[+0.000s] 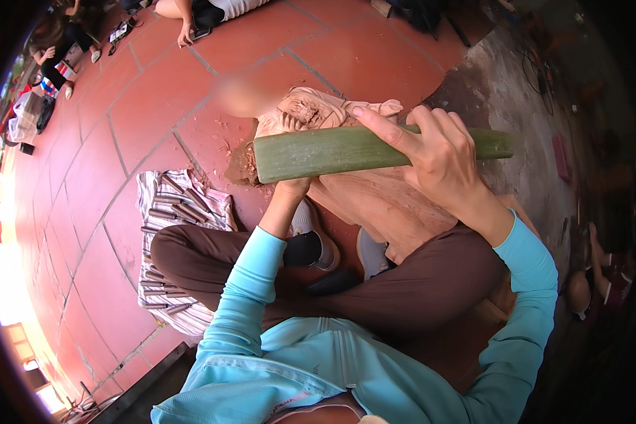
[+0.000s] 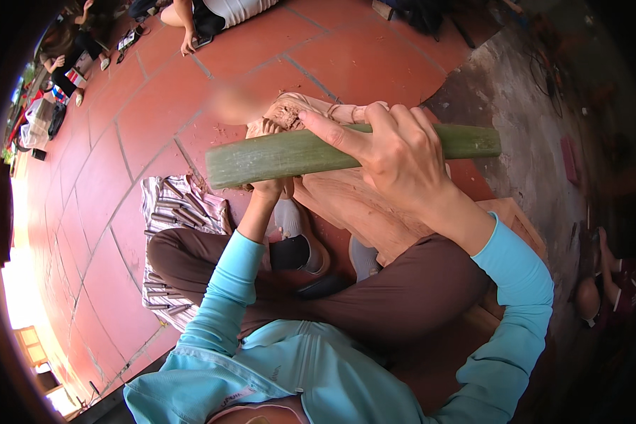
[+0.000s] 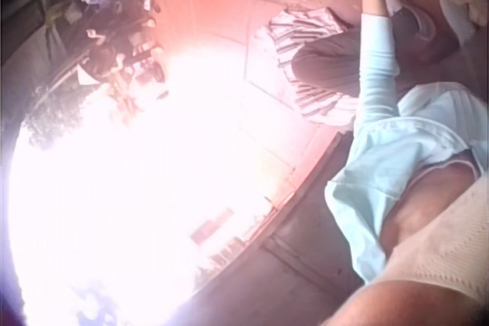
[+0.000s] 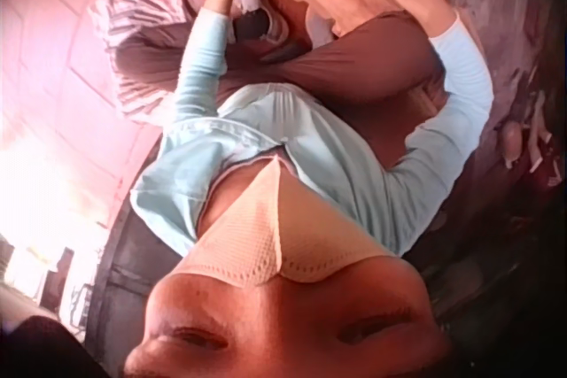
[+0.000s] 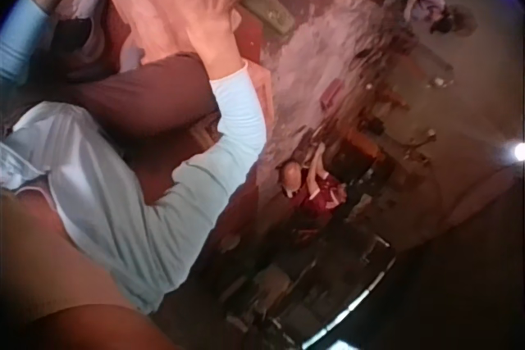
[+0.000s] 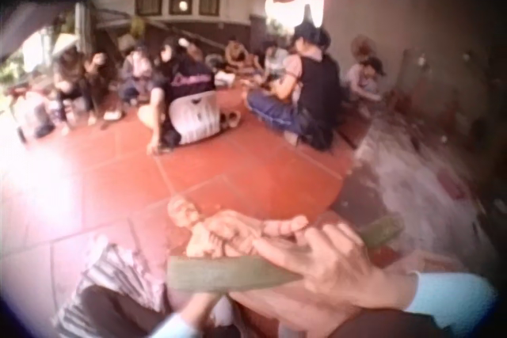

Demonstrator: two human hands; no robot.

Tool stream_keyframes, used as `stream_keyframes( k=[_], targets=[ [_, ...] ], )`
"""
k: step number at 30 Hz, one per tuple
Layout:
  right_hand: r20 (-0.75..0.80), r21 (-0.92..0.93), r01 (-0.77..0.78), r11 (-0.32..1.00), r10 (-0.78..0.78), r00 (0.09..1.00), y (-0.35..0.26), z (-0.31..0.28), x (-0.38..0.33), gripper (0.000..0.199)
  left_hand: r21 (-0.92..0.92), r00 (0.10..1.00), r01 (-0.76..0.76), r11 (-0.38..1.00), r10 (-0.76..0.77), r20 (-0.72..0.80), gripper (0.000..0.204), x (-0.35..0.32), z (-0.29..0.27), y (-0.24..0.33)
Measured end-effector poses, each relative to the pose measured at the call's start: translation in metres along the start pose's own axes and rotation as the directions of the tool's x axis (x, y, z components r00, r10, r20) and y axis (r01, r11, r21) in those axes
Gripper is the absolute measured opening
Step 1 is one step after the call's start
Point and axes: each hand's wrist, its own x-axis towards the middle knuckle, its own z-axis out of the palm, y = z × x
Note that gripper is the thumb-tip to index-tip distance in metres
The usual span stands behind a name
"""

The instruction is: The person carves a wooden statue of a standing figure using a chisel and a wooden mallet. They strike the chisel repeatedly to shape the wood, focusing on the torso and legs of the figure. The person occasionally pauses to select different chisels from a striped cloth nearby.

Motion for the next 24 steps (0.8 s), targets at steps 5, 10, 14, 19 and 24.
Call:
stream_keyframes(
  k=[5, 10, 14, 19, 24],
  targets=[
    [0.114, -0.129, -0.003, 0.992, 0.018, 0.993, 0.005, -0.006, -0.010, 0.078, -0.114, 0.991, -0.134, 0.984, 0.131, -0.038, 0.010, 0.017, 0.000, 0.044],
    [0.105, 0.056, -0.195, 0.979, 0.188, 0.976, 0.008, -0.010, -0.018, 0.072, -0.470, 0.948, 0.233, 0.852, -0.306, -0.086, 0.025, 0.001, -0.011, 0.045],
    [0.070, 0.060, -0.178, 0.982, 0.174, 0.982, 0.010, -0.012, -0.016, 0.073, -0.666, 0.888, 0.260, 0.699, -0.444, -0.119, 0.018, -0.001, -0.021, 0.008],
    [-0.041, 0.268, -0.093, 0.959, 0.108, 0.993, 0.003, -0.014, -0.009, 0.073, -0.309, 0.951, 0.208, 0.928, -0.266, -0.160, 0.013, -0.010, -0.010, -0.008],
    [-0.128, 0.098, -0.022, 0.995, 0.034, 0.991, 0.007, 0.000, -0.014, 0.063, 0.247, 0.970, 0.208, 0.946, -0.232, 0.073, 0.020, -0.014, -0.013, 0.014]
  ],
)
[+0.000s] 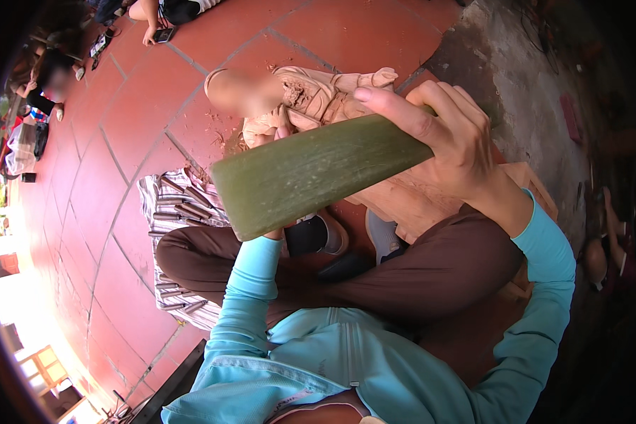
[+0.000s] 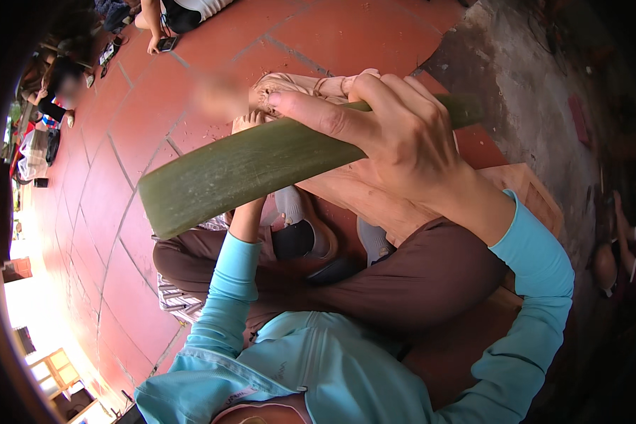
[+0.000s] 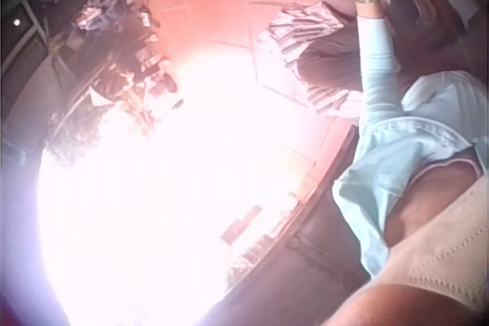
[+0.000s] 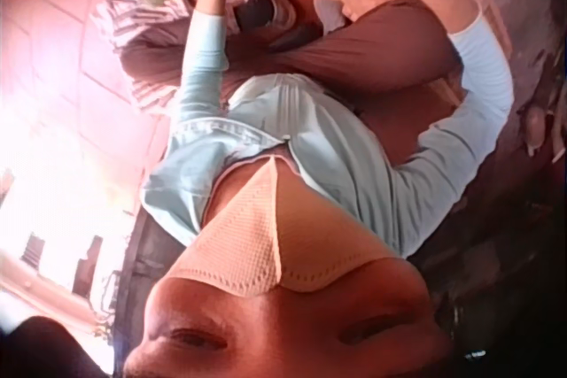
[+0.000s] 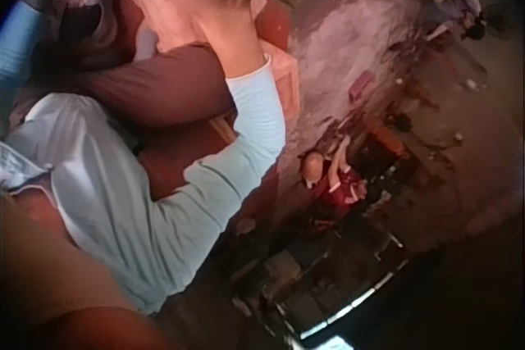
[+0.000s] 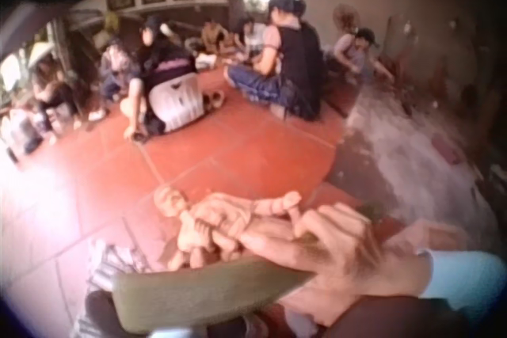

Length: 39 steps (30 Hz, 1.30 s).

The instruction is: The person carves a wooden statue of a standing figure using a chisel and a wooden mallet. They strike the chisel repeatedly to shape the wood, focusing on the torso and legs of the figure. The person occasionally pauses to select different chisels from a striped cloth nearby.

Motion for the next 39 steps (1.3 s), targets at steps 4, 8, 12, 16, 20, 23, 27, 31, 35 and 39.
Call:
stream_keyframes(
  k=[4, 8, 12, 16, 20, 23, 27, 31, 35, 39],
  targets=[
    [0.048, -0.219, 0.104, 0.970, -0.096, 0.994, 0.009, 0.014, 0.001, 0.060, 0.026, 0.978, 0.068, 0.997, -0.071, 0.197, 0.032, 0.010, -0.005, -0.016],
    [0.006, -0.133, 0.055, 0.990, -0.054, 0.999, 0.003, 0.019, 0.003, 0.056, -0.251, 0.995, -0.096, 0.963, 0.084, -0.060, 0.038, 0.006, 0.011, -0.021],
    [0.104, -0.320, 0.159, 0.934, -0.132, 0.986, 0.012, 0.019, -0.005, 0.056, -0.273, 0.961, -0.261, 0.926, 0.223, -0.163, 0.019, 0.003, 0.007, 0.011],
    [0.146, -0.225, 0.051, 0.973, -0.018, 0.989, 0.012, 0.012, -0.012, 0.060, -0.855, 0.967, 0.093, 0.511, -0.252, -0.045, 0.036, 0.004, -0.015, 0.038],
    [0.143, -0.115, -0.075, 0.991, 0.091, 0.985, 0.010, 0.003, -0.006, 0.063, -0.761, 0.971, -0.004, 0.649, -0.178, -0.158, 0.031, 0.015, -0.013, 0.019],
    [0.062, 0.007, -0.104, 0.995, 0.103, 0.993, 0.004, 0.000, -0.003, 0.063, -0.570, 0.977, -0.080, 0.818, -0.048, -0.207, 0.030, 0.009, -0.006, 0.007],
    [-0.096, 0.151, -0.064, 0.986, 0.080, 0.992, -0.006, 0.012, 0.003, 0.055, -0.294, 0.958, -0.244, 0.924, 0.182, -0.221, 0.028, 0.001, -0.006, 0.010],
    [-0.023, -0.176, 0.194, 0.965, -0.201, 0.979, 0.006, 0.019, 0.007, 0.046, -0.035, 0.840, -0.508, 0.861, 0.486, -0.241, 0.026, 0.007, 0.003, 0.008],
    [0.056, -0.220, 0.201, 0.955, -0.193, 0.980, 0.014, 0.024, -0.003, 0.047, -0.111, 0.780, -0.602, 0.791, 0.553, -0.291, 0.025, 0.010, 0.005, 0.030],
    [0.143, -0.157, 0.015, 0.988, 0.008, 0.990, 0.017, 0.008, -0.005, 0.063, -0.790, 0.980, -0.106, 0.604, -0.073, -0.187, 0.024, 0.005, -0.010, 0.047]
  ],
)
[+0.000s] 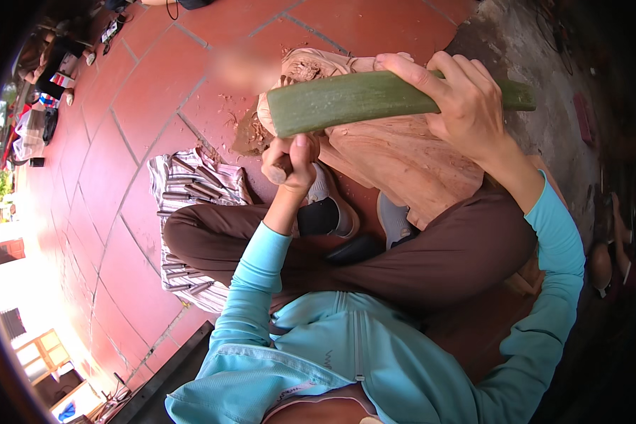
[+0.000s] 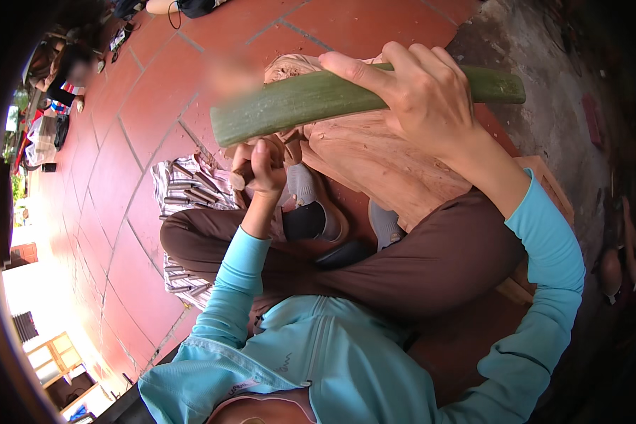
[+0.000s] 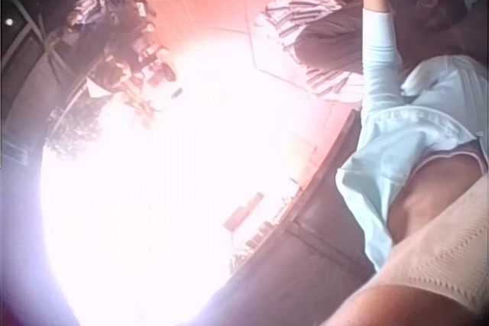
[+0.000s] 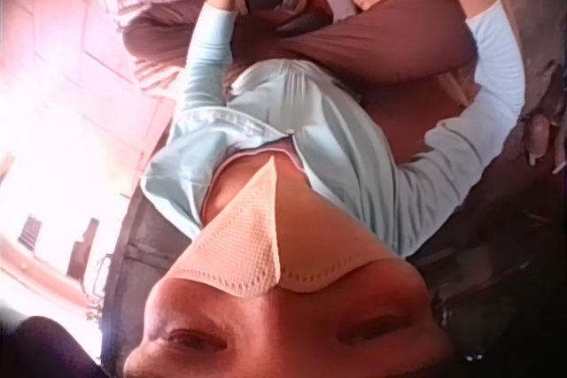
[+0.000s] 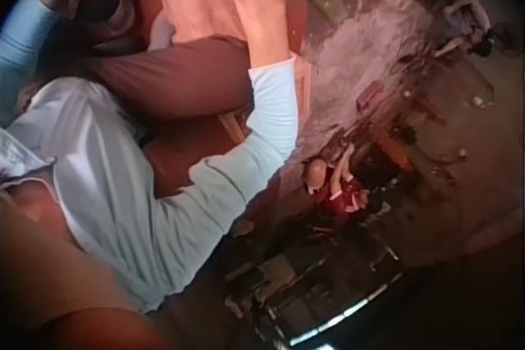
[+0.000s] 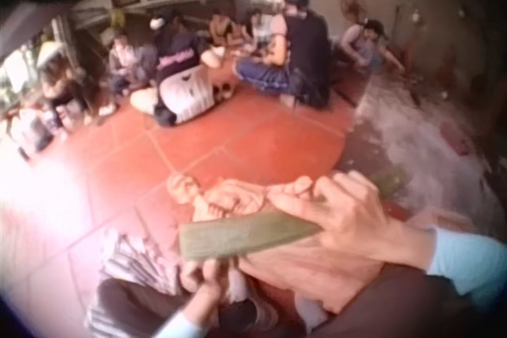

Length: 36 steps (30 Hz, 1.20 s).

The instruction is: The person carves a wooden statue of a standing figure using a chisel and a wooden mallet. They strike the chisel repeatedly to shape the wood, focusing on the torso and legs of the figure. The person occasionally pauses to select different chisels from a striped cloth nearby.

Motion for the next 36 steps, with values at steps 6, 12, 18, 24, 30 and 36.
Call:
stream_keyframes(
  k=[6, 12, 18, 24, 30, 36],
  targets=[
    [-0.099, 0.204, -0.129, 0.970, 0.152, 0.983, -0.001, 0.002, 0.004, 0.070, -0.027, 0.996, 0.021, 0.999, -0.024, -0.091, 0.021, 0.027, -0.021, -0.026],
    [-0.104, 0.217, -0.019, 0.976, 0.043, 0.994, -0.006, -0.003, 0.012, 0.068, 0.450, 0.992, -0.127, 0.884, 0.108, 0.068, 0.015, 0.022, -0.018, -0.035],
    [-0.020, -0.051, 0.054, 0.997, -0.055, 0.998, -0.002, 0.006, 0.007, 0.059, 0.408, 0.978, -0.017, 0.913, -0.070, 0.196, 0.007, 0.008, -0.023, -0.041],
    [-0.021, 0.104, 0.086, 0.991, -0.085, 0.996, 0.011, 0.002, -0.003, 0.064, -0.321, 0.627, 0.771, 0.550, -0.742, 0.236, 0.004, -0.014, -0.016, 0.039],
    [-0.068, 0.237, 0.397, 0.887, -0.392, 0.917, 0.017, 0.000, -0.004, 0.050, 0.620, 0.732, -0.108, 0.777, -0.360, 0.578, 0.017, 0.002, -0.010, 0.113],
    [-0.011, 0.163, 0.372, 0.914, -0.375, 0.927, 0.017, -0.026, -0.009, 0.048, 0.973, 0.997, -0.003, 0.233, 0.074, -0.015, 0.031, 0.007, -0.119, 0.196]
  ],
)
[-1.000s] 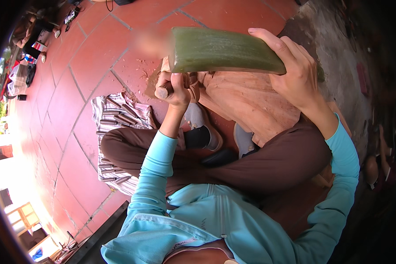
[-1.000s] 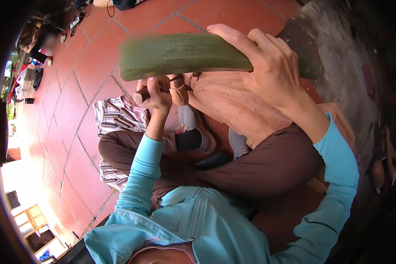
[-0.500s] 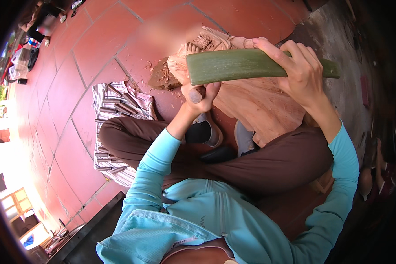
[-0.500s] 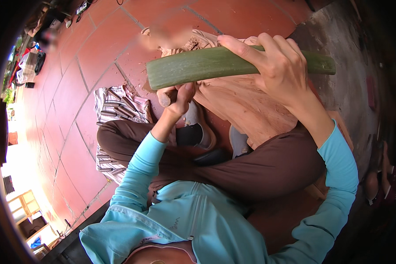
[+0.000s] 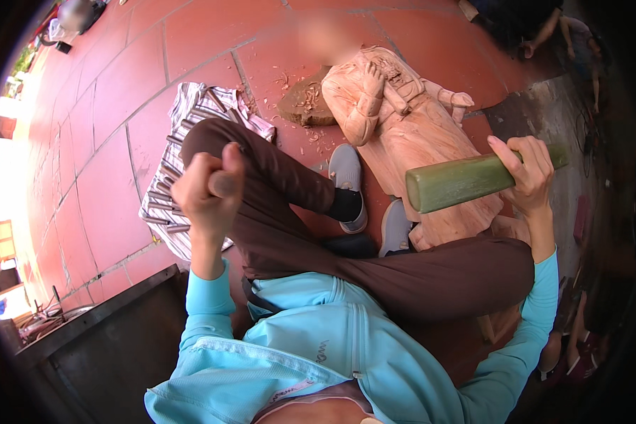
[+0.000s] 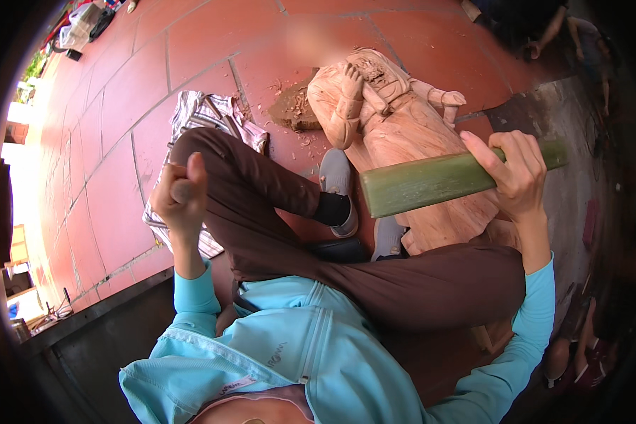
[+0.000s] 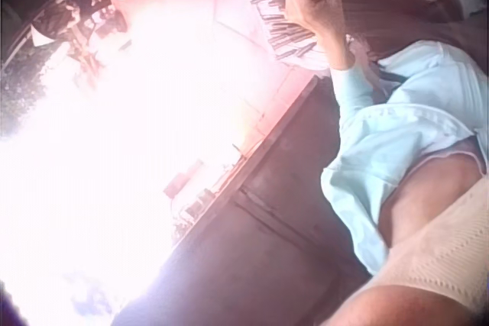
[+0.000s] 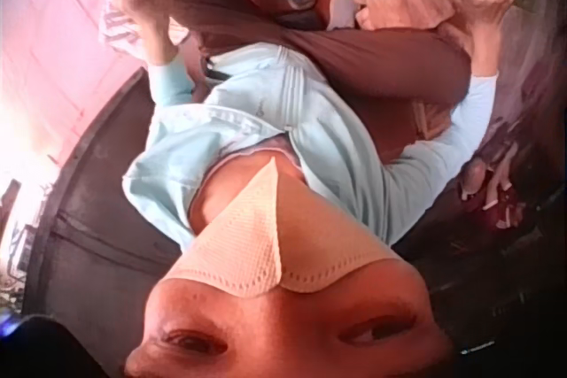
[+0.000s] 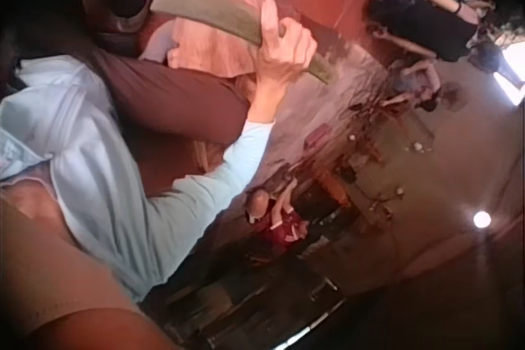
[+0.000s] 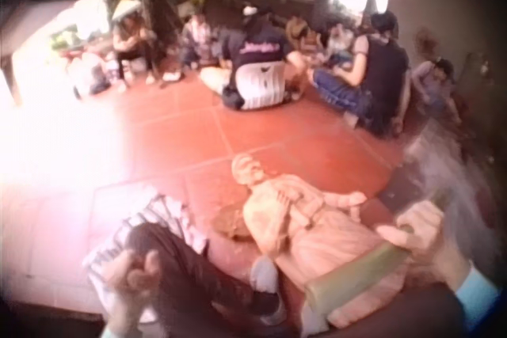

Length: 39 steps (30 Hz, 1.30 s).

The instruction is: The person carves a wooden statue of a standing figure using a chisel and a wooden mallet. They strike the chisel repeatedly to shape the wood, focusing on the torso and legs of the figure. The person occasionally pauses to select different chisels from a striped cloth nearby.

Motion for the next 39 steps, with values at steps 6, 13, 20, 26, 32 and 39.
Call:
stream_keyframes(
  k=[6, 13, 20, 26, 32, 39],
  targets=[
    [0.052, 0.023, -0.209, 0.978, 0.207, 0.977, 0.001, -0.001, -0.036, 0.052, 0.566, 0.812, 0.487, 0.665, -0.583, -0.012, 0.032, -0.073, -0.086, -0.161],
    [0.073, 0.039, -0.521, 0.852, 0.518, 0.852, 0.003, 0.000, -0.066, 0.059, 0.341, 0.326, 0.849, 0.405, -0.907, 0.267, 0.038, -0.253, -0.037, -0.299],
    [0.105, -0.019, -0.509, 0.861, 0.508, 0.855, -0.002, -0.019, -0.080, 0.057, 0.360, 0.510, 0.752, 0.553, -0.833, 0.213, 0.068, -0.201, 0.016, -0.258],
    [0.100, -0.003, -0.530, 0.848, 0.528, 0.843, -0.005, -0.013, -0.099, 0.054, 0.710, 0.581, 0.431, 0.557, -0.773, 0.254, 0.024, -0.198, 0.014, -0.254],
    [0.116, 0.015, -0.555, 0.832, 0.550, 0.827, -0.007, -0.022, -0.114, 0.056, 0.806, 0.301, 0.264, 0.530, -0.839, 0.453, 0.024, -0.195, 0.034, -0.239],
    [0.126, 0.055, -0.553, 0.831, 0.544, 0.830, -0.008, -0.016, -0.104, 0.057, 0.772, 0.296, 0.357, 0.526, -0.847, 0.441, 0.026, -0.223, 0.028, -0.266]
  ],
)
